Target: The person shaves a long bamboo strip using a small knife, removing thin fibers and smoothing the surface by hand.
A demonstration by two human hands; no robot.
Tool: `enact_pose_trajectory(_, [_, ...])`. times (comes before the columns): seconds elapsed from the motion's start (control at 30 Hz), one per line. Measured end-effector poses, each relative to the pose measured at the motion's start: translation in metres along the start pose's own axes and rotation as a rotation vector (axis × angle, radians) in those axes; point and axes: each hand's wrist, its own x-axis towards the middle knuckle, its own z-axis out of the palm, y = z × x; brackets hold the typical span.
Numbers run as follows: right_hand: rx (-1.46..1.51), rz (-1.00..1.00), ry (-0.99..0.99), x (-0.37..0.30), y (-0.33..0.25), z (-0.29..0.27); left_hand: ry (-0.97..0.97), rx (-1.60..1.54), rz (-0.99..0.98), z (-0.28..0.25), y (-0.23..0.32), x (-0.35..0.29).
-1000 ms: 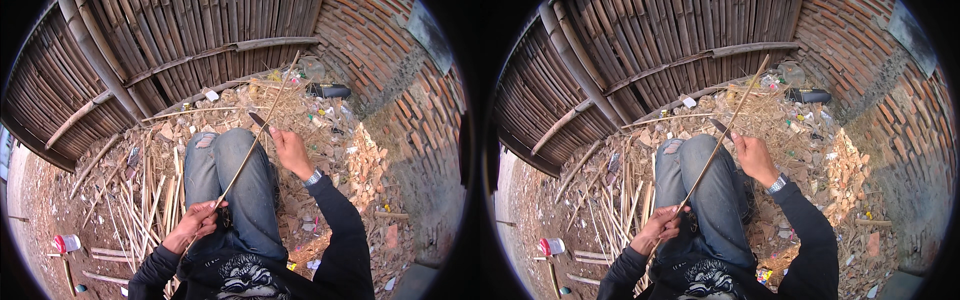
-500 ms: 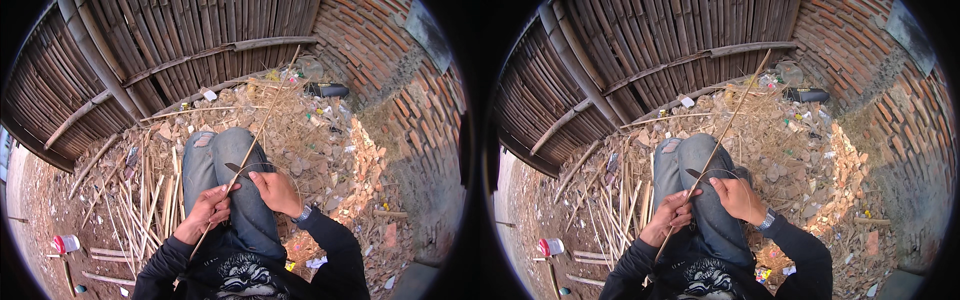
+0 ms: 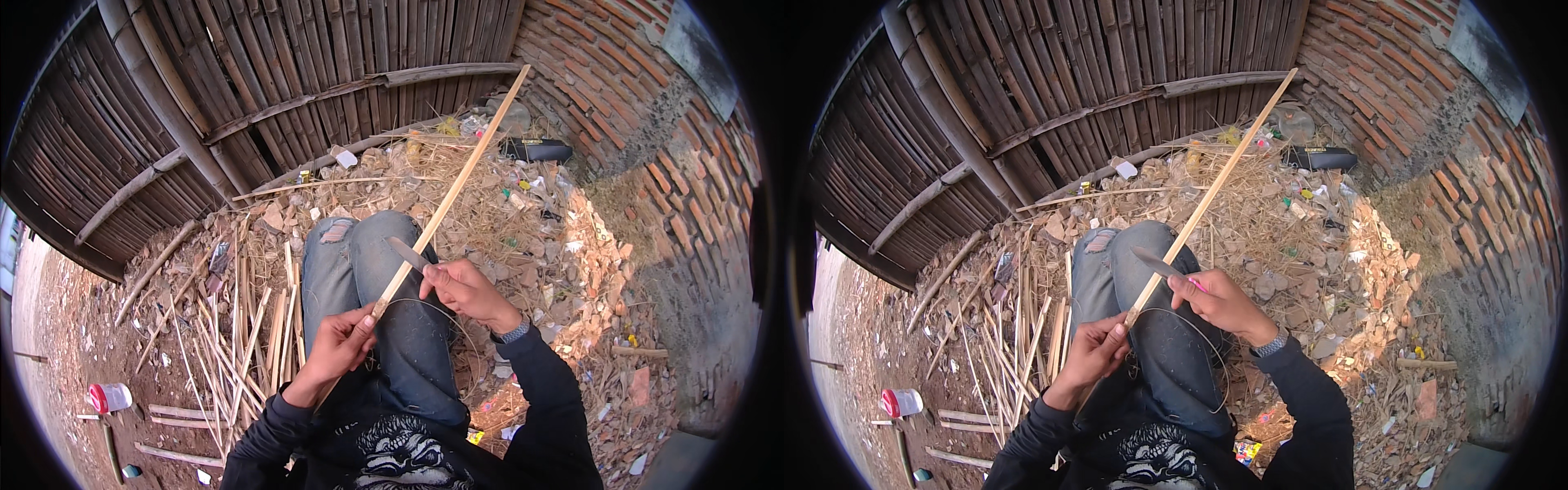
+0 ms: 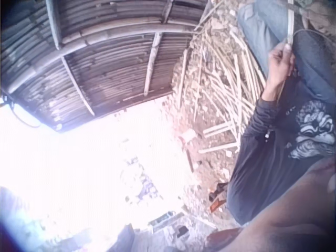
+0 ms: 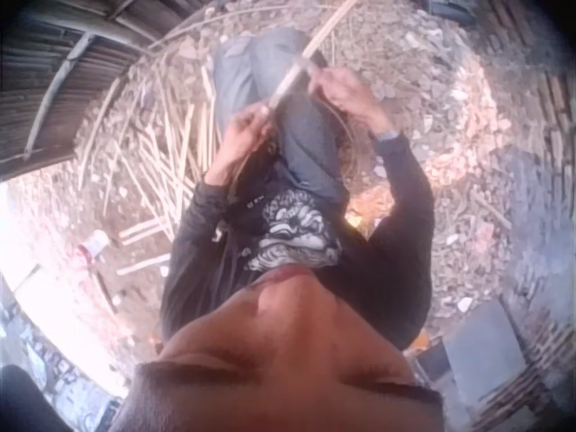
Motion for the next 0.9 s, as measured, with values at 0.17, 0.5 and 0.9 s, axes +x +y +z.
enact_pose_trajectory(0.17, [-0.408,-0.351,0.016,0.007,-0.024,0.04,0.087,0.167,0.043,0.003,0.004,-0.001])
enact_pose_trajectory(0.5, [-0.286,-0.384,-0.185,-0.028,-0.005,0.083,0.23,-0.412,0.008,-0.01,0.003,0.025])
enact_pose_trajectory(0.9, [-0.462,-0.356,0.485,0.014,-0.016,0.019,-0.119,-0.753,-0.229,-0.016,0.013,0.008])
